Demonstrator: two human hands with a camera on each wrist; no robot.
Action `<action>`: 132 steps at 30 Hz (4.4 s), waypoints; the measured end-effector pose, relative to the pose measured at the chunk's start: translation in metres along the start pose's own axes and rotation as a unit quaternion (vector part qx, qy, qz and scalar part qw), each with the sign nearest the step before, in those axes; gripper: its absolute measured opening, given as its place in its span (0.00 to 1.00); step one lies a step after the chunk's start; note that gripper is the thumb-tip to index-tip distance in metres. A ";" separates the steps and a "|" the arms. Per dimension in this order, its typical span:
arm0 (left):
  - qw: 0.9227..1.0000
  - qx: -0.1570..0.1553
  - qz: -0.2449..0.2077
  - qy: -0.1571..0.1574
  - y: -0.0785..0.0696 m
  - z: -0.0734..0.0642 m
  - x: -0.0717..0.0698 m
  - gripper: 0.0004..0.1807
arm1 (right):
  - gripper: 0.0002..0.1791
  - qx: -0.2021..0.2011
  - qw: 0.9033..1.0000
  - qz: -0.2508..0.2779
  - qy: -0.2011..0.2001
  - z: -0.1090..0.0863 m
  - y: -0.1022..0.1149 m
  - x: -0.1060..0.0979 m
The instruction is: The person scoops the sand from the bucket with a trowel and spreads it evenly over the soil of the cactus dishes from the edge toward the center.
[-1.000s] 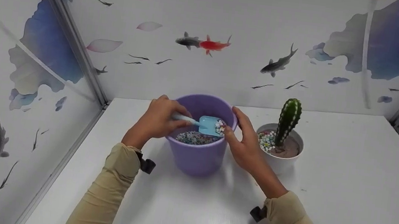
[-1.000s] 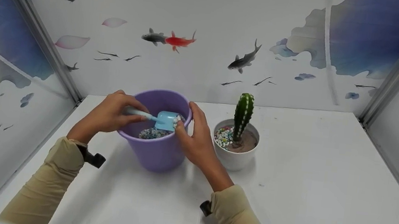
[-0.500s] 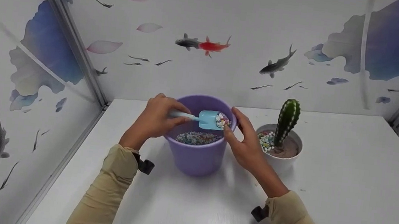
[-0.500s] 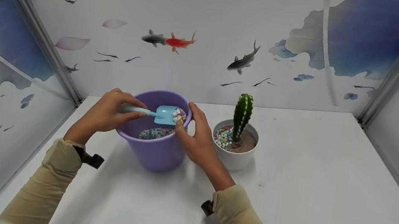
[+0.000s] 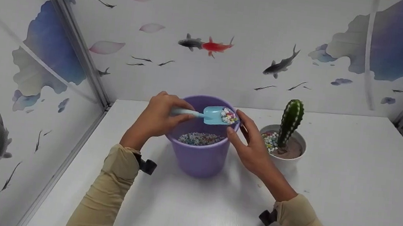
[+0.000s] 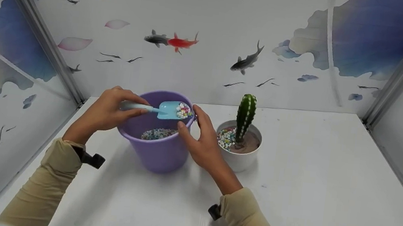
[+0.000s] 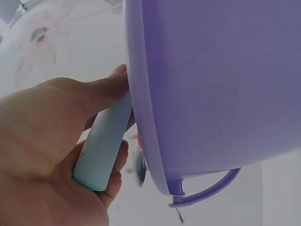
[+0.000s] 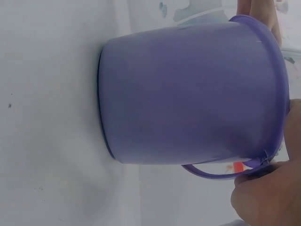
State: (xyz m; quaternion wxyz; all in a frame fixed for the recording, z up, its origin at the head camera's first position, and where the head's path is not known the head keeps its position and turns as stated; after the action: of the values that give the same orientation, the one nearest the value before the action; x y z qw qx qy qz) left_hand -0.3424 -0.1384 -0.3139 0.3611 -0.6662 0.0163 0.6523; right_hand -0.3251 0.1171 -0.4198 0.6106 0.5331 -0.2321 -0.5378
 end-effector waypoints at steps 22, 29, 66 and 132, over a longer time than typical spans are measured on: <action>1.000 0.008 0.003 -0.019 -0.013 0.014 0.004 0.13 | 0.29 -0.117 0.982 -0.129 -0.072 -0.050 0.032 -0.057; 1.000 0.003 0.002 -0.019 -0.019 0.019 0.007 0.13 | 0.13 -0.182 0.958 -0.123 -0.182 -0.072 0.035 -0.107; 0.999 0.006 0.035 0.006 -0.060 0.048 0.030 0.12 | 0.66 0.163 0.976 -0.141 0.011 -0.088 -0.064 -0.131; 0.971 0.032 0.228 -0.071 -0.108 0.075 0.064 0.09 | 0.66 0.171 0.976 -0.131 0.009 -0.089 -0.064 -0.129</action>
State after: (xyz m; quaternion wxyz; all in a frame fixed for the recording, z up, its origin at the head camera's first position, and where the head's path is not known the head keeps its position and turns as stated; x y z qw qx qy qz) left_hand -0.3436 0.0079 -0.3123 0.2246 -0.5850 0.1628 0.7621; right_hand -0.3159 0.2787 -0.4692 0.4368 0.6603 -0.2436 -0.5602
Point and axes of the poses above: each hand's wrist, its own z-axis towards the middle knuckle, its own x-axis out of the palm, y = z × x, the point moved 5 cm from there along z, towards the middle knuckle, and after that the axes turned 13 degrees about y, right-handed, at the moved point
